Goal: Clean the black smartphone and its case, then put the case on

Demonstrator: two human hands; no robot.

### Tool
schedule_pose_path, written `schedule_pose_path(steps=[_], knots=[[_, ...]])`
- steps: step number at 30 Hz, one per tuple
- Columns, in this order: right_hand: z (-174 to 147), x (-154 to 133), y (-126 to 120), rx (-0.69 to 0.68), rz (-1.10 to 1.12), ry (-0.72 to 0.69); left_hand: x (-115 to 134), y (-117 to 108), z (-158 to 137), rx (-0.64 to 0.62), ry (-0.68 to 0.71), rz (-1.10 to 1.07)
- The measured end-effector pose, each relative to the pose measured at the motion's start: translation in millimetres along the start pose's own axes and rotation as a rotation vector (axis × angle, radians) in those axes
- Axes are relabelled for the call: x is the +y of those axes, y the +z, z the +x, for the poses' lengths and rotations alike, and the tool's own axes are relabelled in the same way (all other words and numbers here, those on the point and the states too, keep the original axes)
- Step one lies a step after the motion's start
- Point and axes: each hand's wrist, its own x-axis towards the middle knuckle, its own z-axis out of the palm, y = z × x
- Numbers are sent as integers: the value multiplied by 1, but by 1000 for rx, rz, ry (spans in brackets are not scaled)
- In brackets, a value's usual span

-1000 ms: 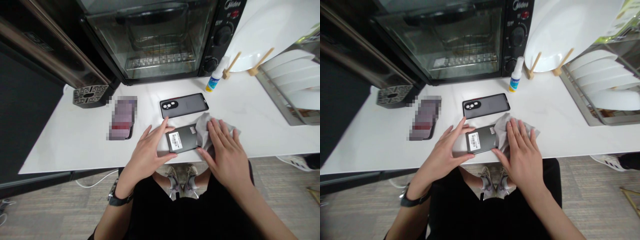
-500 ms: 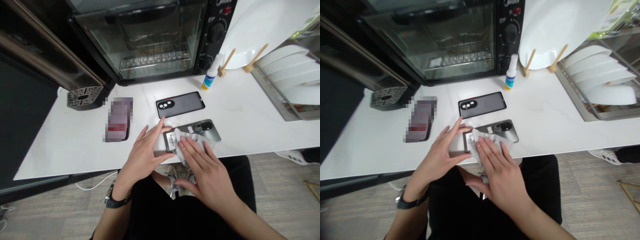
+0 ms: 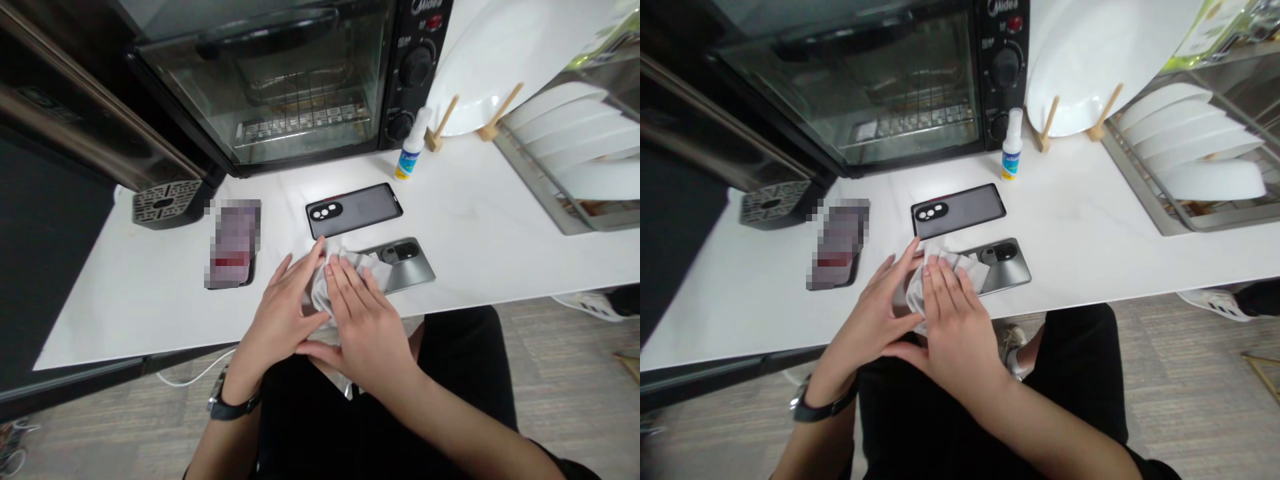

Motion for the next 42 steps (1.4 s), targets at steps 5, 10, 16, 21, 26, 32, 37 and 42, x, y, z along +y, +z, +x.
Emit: schedule_pose_path(steps=[5, 10, 16, 21, 26, 32, 37, 42], knots=[[-31, 13, -23, -65, -17, -105, 3, -1, 0, -10, 7, -27], [-53, 69, -47, -27, -130, -17, 5, -1, 1, 13, -3, -37], [-32, 85, -35, 65, -124, 101, 4, -1, 2, -3, -13, -34], [-1, 25, -3, 29, -31, 9, 0, 0, 0, -4, -16, -25], [-15, 3, -6, -13, 25, -94, 1, 1, 0, 5, -27, -39], [-51, 66, -42, -27, -84, -20, 6, -1, 2, 21, -12, -47], [-42, 101, -43, 72, -118, 160, 7, -1, 2, 17, -23, -49], [-14, 57, -20, 77, -74, 102, 6, 0, 1, 8, -21, -48]])
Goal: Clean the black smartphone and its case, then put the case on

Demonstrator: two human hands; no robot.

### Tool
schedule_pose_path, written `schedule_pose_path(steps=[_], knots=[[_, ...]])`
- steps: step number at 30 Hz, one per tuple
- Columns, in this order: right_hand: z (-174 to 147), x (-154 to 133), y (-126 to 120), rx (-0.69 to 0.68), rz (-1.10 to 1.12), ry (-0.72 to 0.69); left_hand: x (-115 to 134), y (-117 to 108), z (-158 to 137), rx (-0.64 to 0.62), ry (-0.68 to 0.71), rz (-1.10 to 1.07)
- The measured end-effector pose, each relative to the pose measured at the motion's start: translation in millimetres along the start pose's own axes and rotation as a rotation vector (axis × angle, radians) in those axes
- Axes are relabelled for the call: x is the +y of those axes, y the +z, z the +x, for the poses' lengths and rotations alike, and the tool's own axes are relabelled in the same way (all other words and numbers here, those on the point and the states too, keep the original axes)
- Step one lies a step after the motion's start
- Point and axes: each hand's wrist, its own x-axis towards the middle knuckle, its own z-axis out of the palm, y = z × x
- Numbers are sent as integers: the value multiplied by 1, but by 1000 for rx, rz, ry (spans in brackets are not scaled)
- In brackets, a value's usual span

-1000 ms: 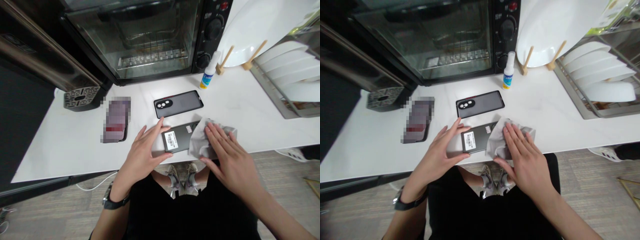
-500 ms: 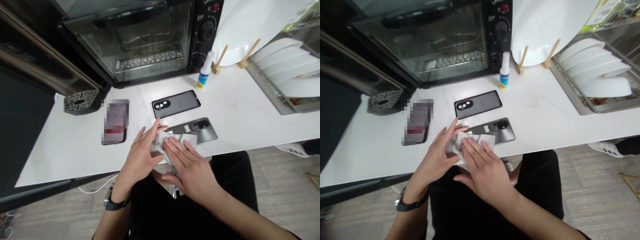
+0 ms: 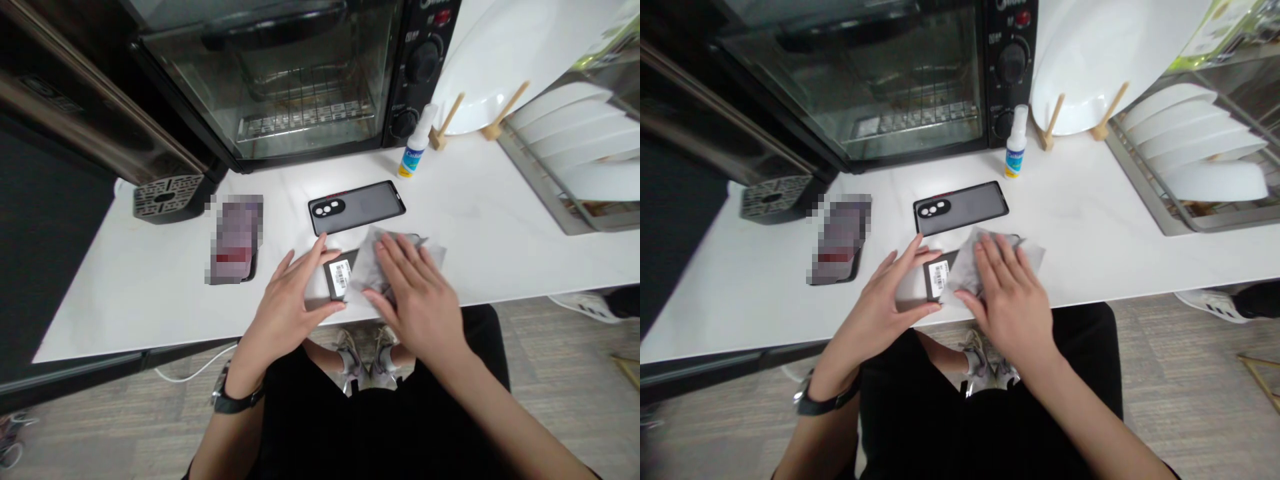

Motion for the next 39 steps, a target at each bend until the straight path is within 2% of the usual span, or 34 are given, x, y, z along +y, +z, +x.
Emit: schedule_pose_path(steps=[3, 6, 9, 12, 14, 17, 20, 22, 24, 28, 30, 32, 37, 39], knots=[[5, -43, 12, -83, 88, -125, -3, 1, -1, -2, -11, 4], [3, -57, 15, -110, 138, -177, -4, 0, -1, -12, -15, 8], [-2, -30, 4, -103, 120, -172, -3, 0, -1, -3, 1, 16], [-5, 10, -9, -49, 28, -71, 0, 0, 0, 11, 8, 8], [-7, 21, -11, -15, -19, -14, 1, 1, 1, 16, 7, 4], [-6, -1, -3, -9, -10, -13, 2, 1, 1, 22, 5, 3], [-4, -39, 8, -78, 89, -134, 0, 1, 0, 19, 6, -5], [-3, -48, 9, -120, 138, -193, -1, 1, 0, 10, 10, -12], [-3, -35, 6, -107, 121, -172, -1, 1, 0, 5, 12, -11], [-9, 21, -6, 0, -21, 2, 0, 2, 1, 18, -3, -1], [-10, 31, -7, 22, -59, 53, 1, 3, 1, 29, -5, 0], [-10, 20, -3, 22, -56, 49, 0, 4, 1, 37, -1, -1], [-5, -47, 13, -76, 116, -137, -3, 2, 0, 7, 4, -10], [-4, -50, 12, -94, 143, -169, -3, 1, 0, -7, 3, -11]])
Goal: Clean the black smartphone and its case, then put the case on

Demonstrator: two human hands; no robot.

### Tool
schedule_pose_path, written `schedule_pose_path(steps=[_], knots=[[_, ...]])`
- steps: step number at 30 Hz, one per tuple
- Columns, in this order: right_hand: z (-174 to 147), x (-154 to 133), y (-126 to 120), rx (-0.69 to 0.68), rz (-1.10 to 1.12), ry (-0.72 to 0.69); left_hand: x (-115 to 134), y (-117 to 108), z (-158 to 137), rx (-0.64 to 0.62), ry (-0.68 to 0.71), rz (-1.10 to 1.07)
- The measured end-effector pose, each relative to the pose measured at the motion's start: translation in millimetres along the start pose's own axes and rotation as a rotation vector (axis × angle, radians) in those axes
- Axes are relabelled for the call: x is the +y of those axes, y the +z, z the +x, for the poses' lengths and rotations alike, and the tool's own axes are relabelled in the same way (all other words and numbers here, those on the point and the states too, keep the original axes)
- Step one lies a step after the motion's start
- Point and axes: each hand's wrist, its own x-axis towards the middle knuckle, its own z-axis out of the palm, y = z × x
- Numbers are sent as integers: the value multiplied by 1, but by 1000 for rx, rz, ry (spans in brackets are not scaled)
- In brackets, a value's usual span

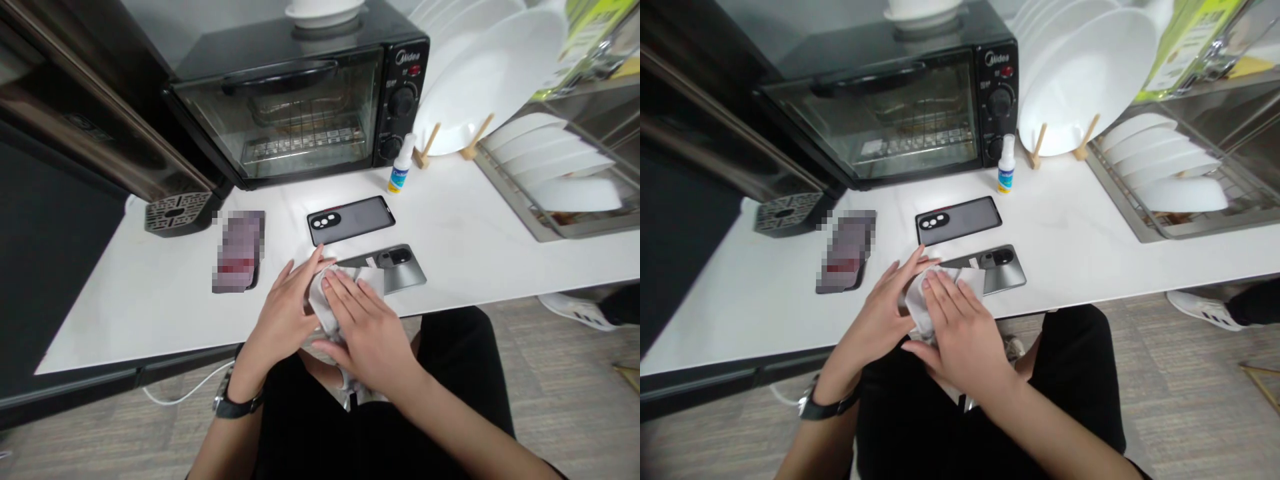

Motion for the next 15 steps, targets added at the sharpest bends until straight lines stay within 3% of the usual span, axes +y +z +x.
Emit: schedule_pose_path(steps=[8, 15], knots=[[-32, 80, -35, 120, -175, 191, 2, 3, 2, 41, 4, 41], [-31, 72, -24, 194, -187, 216, 3, 8, 1, 157, 27, 142]])
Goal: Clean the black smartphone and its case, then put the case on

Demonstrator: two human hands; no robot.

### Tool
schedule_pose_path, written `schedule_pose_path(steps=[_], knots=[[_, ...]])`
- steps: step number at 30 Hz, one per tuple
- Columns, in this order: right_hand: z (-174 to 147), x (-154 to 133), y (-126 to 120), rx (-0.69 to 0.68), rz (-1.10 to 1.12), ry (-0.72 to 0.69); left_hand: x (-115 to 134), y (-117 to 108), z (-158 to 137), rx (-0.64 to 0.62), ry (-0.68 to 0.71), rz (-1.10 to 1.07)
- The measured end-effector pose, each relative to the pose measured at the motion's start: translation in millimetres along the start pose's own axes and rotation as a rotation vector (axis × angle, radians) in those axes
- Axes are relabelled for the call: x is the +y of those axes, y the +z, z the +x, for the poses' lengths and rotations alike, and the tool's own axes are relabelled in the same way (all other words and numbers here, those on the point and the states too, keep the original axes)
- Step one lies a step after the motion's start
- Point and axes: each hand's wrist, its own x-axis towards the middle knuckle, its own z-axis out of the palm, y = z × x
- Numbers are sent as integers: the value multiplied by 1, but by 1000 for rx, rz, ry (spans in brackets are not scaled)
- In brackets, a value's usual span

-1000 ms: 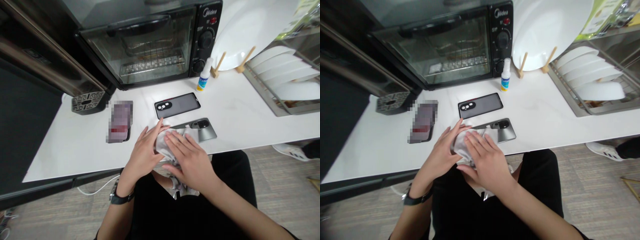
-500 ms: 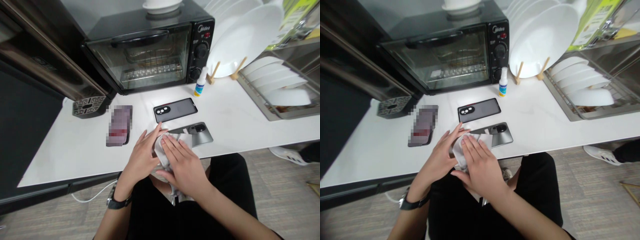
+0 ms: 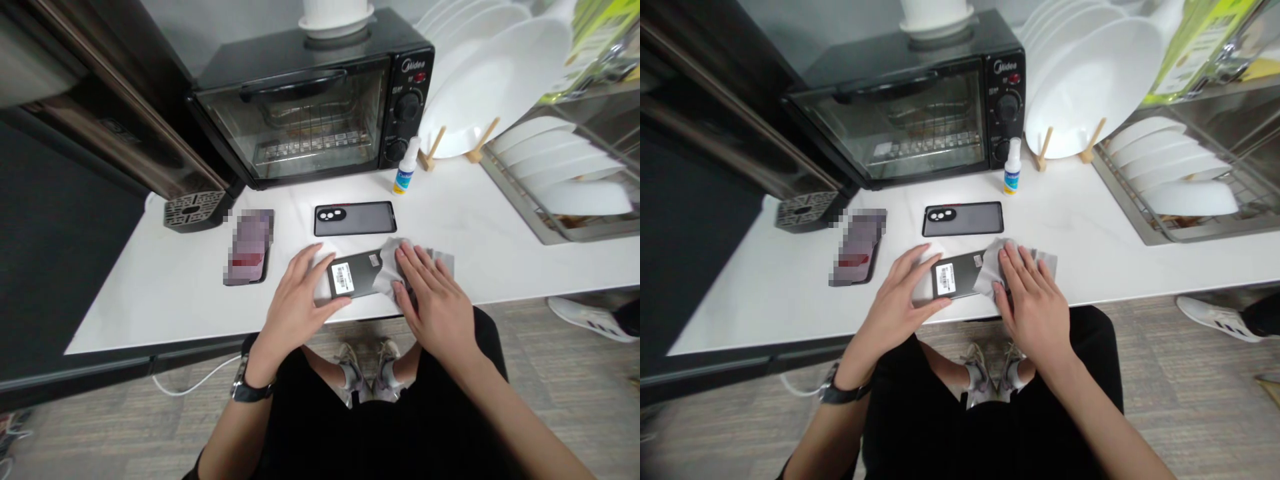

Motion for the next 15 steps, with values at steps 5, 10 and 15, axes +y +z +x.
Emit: schedule_pose_path(steps=[5, 10, 15], knots=[[2, 5, 2, 20, 61, -8, 8, -2, 7, -48, -26, -85], [7, 7, -8, 101, 143, -13, 11, 6, 3, -65, -116, -344], [11, -4, -6, 144, 148, -33, 8, 13, -1, -40, -155, -420]])
